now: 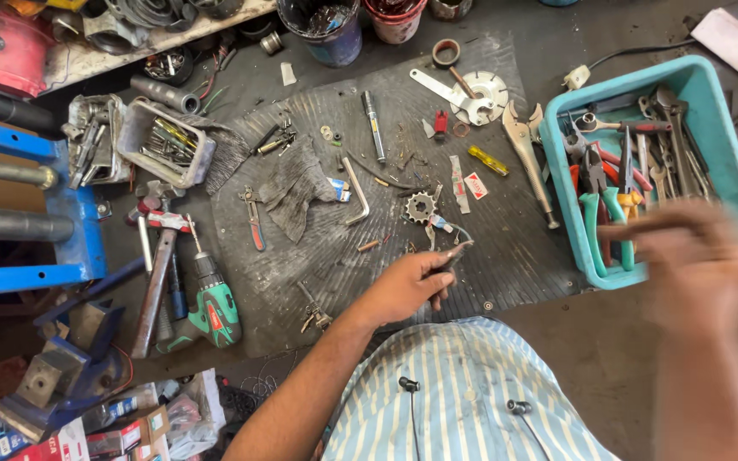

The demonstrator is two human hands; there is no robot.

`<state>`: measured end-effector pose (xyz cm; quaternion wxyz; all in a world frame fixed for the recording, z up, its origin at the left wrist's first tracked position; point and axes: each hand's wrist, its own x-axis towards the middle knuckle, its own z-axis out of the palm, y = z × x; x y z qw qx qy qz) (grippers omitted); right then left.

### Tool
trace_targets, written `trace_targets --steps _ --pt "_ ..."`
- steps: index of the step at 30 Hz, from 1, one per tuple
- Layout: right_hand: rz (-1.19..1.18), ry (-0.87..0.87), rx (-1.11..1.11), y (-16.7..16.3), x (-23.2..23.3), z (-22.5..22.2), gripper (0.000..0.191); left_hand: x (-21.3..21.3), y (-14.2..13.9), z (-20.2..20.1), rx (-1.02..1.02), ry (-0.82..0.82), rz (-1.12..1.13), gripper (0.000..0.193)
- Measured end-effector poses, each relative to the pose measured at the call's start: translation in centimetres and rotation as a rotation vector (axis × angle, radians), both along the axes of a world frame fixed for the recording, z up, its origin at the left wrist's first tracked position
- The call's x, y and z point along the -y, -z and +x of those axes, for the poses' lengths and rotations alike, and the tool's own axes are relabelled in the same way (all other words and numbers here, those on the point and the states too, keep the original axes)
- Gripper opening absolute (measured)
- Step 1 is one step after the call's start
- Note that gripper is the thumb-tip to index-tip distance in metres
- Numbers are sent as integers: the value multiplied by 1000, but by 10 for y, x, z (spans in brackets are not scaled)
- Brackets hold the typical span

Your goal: The person sorts hand tools at a cluttered repair workbench. They pick pliers and wrenches out of a blue plastic bin, gather scattered wrenches and sockets from the bench surface, and arrange the tools in groups on the mat while moving some items aside.

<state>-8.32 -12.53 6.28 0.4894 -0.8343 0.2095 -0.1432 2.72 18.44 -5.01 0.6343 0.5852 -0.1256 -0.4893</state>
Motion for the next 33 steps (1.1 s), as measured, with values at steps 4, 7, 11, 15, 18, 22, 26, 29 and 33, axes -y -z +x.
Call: trace_targets --steps 4,7,11,15,18,22,26,29,33 --pt "-480 -775 302 8 -67 37 36 -3 -12 -3 52 111 -3 38" --pt "-697 -929 414 -5 -87 51 34 -8 -24 -4 318 211 -67 20" --pt "-541 -998 366 -9 -90 58 29 -21 -53 1 298 312 59 26" --pt "-466 -991 101 11 -93 54 26 -37 -82 9 588 303 185 30" --pt "-450 -975 -31 24 -101 54 23 -53 -92 20 655 353 327 29" --pt "-459 -898 -209 25 -118 56 20 -79 -89 38 744 350 324 26" --pt "-408 -666 -169 18 -124 54 43 -117 -80 76 989 84 383 31" --pt "-293 -555 -257 18 -118 48 53 -150 -73 116 1084 -189 549 36" --pt "-288 -490 -331 26 -110 38 46 -189 -70 199 1093 -489 773 34"
